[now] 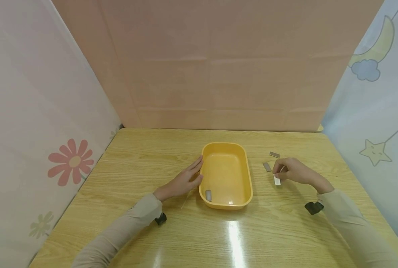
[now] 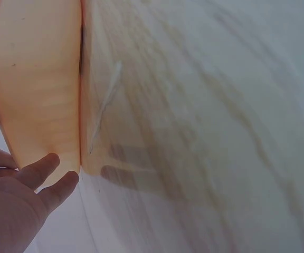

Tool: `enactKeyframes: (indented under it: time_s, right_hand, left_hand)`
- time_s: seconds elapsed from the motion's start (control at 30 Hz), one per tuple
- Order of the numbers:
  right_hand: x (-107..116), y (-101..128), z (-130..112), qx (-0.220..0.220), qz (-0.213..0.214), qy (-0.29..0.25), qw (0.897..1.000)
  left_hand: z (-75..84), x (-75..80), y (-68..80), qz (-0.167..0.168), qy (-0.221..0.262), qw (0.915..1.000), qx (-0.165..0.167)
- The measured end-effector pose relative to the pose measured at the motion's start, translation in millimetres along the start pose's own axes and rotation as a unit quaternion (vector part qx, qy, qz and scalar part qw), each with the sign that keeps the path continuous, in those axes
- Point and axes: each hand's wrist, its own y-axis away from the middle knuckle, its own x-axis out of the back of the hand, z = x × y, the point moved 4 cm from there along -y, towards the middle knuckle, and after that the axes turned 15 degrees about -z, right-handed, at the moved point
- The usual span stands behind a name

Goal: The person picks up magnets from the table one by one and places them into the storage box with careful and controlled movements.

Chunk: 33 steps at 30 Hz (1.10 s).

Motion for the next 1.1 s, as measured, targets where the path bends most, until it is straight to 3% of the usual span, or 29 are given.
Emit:
enactKeyframes:
  time_s: [0.2, 1.1]
  right_hand:
    - [1, -1, -3, -0.003, -0.004, -0.021, 1.000]
    - [9, -8, -20, 0.003, 0.016, -0.006, 1.000]
  left_hand:
    - [1.6, 0.9, 0.4, -0.002, -0.003, 1.0000, -0.002]
    - [2.1, 1.2, 1.9, -0.002, -0.001, 1.0000, -0.004]
